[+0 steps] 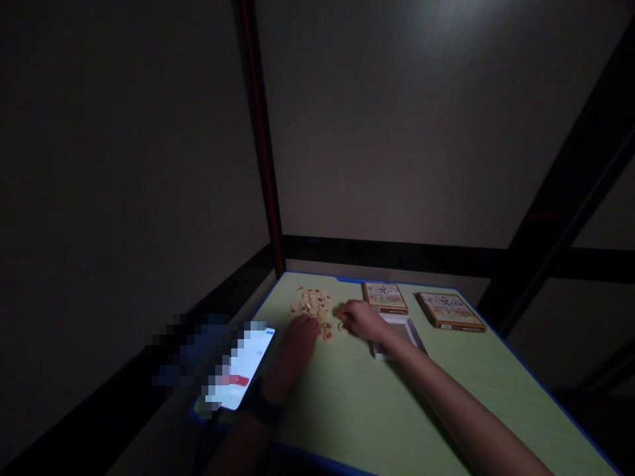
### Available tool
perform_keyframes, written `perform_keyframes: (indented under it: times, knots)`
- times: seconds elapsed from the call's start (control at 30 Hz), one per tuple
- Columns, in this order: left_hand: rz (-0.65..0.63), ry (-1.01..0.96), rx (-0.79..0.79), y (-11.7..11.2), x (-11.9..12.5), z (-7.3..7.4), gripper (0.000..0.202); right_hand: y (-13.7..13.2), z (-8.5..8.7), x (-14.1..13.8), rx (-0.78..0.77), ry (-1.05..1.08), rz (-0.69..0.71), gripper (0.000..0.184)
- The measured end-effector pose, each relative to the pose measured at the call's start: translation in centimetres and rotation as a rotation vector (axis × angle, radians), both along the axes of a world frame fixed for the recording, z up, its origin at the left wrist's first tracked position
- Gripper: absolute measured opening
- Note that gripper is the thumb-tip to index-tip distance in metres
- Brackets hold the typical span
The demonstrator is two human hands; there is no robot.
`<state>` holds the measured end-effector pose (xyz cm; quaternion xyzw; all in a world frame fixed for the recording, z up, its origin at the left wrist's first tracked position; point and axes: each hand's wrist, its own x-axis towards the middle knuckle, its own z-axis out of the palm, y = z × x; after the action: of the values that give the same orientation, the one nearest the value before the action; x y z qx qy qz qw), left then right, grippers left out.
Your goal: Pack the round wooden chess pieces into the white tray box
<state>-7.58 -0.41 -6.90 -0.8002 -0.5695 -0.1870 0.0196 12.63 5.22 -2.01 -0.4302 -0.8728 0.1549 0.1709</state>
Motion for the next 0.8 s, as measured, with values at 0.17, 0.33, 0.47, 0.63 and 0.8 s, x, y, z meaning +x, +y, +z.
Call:
perform_keyframes:
  times: [0.17,0.33,0.47,0.63,0.8]
  knots:
    - [0.173,0.032,0.080,0.0,0.1,0.6,0.032,0.9,0.0,-2.0,0.135,0.019,0.095,0.051]
    - [0.204,0.004,0.206,0.5,-0.4,-0.3,0.042,2.7,-0.9,-3.8,0.139,0.031,0.247,0.049]
    - [0.146,-0.007,0.084,0.6,-0.2,0.2,0.043,2.7,-1.0,-4.1,0.130,0.044,0.244,0.037]
    - [0.148,0.016,0.021,-0.1,0.3,2.1,0.041,1.8,-0.5,-3.2,0.082,0.040,0.207,0.027]
    - [0.141,0.095,0.002,0.4,0.6,3.4,0.042,2.3,-0.6,-1.5,-0.009,0.063,0.104,0.037]
